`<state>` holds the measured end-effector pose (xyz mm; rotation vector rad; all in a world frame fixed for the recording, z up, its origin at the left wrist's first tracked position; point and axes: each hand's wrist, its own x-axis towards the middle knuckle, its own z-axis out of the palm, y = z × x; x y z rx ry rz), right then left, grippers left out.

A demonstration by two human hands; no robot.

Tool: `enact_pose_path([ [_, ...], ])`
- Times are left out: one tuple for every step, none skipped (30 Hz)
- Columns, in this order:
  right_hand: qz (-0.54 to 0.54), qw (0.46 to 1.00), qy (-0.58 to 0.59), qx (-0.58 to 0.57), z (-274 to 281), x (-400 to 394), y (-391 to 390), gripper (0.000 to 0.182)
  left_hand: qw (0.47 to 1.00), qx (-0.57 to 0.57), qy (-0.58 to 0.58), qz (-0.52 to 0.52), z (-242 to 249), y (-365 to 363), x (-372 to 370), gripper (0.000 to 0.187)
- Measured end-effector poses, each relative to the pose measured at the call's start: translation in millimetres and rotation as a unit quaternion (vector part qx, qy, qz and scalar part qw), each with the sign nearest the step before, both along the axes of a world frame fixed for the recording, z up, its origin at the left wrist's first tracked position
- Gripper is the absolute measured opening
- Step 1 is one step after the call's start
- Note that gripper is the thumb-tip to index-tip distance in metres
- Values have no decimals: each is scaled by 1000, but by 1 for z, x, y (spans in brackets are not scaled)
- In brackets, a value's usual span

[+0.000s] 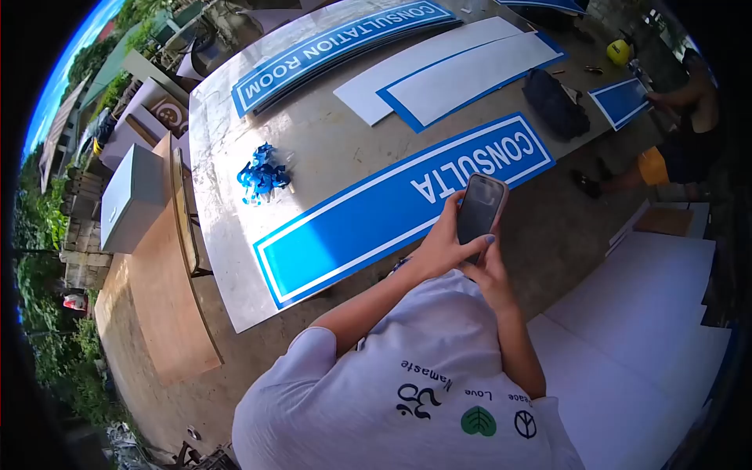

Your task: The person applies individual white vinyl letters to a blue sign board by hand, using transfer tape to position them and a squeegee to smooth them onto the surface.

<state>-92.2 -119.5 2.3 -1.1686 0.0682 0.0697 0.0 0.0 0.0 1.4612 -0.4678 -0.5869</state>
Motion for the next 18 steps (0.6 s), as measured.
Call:
enact_pose_path([
  [51, 997, 7, -56, -6, -3, -5, 86, 998, 51, -35, 26, -5, -6, -4, 88],
  [101, 988, 13, -112, -10, -5, -9, 87, 991, 102, -69, 51, -10, -9, -6, 94],
  [113, 987, 11, -111, -20, 7, 19, 87, 990, 105, -69, 63, -18, 20, 6, 94],
  [122, 984, -4, -132, -25, 9, 24, 88, 989, 109, -33, 94, -25, 28, 9, 93],
  [130, 979, -19, -155, -30, 12, 27, 89, 986, 110, 3, 123, -33, 35, 13, 93],
  [138, 974, -41, -173, -29, 16, 31, 87, 982, 109, 2, 155, -42, 47, 21, 90],
  [147, 973, -40, -173, -23, 20, 33, 87, 971, 128, 19, 202, -29, 64, 28, 89],
  [203, 963, -18, -179, -13, 24, 34, 85, 952, 143, 24, 271, -37, 83, 39, 90],
  [255, 949, 4, -185, -9, 28, 36, 84, 914, 184, -18, 362, -48, 103, 52, 90],
  [269, 947, 18, -172, -12, 29, 36, 78, 885, 190, -16, 425, -53, 127, 66, 88],
  [272, 947, 22, -172, -16, 29, 34, 78, 848, 199, -72, 487, -65, 150, 82, 86],
  [292, 942, 42, -162, -21, 29, 32, 74, 823, 238, -65, 511, -76, 174, 100, 86],
  [311, 936, 63, -151, -24, 31, 31, 71, 809, 269, -80, 516, -86, 195, 118, 86],
  [312, 936, 67, -150, -25, 31, 31, 71, 796, 302, -112, 513, -86, 209, 130, 86],
  [310, 935, 71, -159, -25, 32, 30, 68, 762, 355, -183, 510, -92, 217, 144, 87],
  [307, 934, 74, -167, -26, 34, 30, 66, 742, 382, -206, 511, -100, 220, 159, 86],
  [307, 934, 79, -167, -28, 35, 30, 66, 721, 408, -229, 511, -109, 221, 175, 85],
  [310, 930, 88, -176, -31, 37, 30, 64, 723, 410, -224, 509, -112, 216, 191, 85],
])
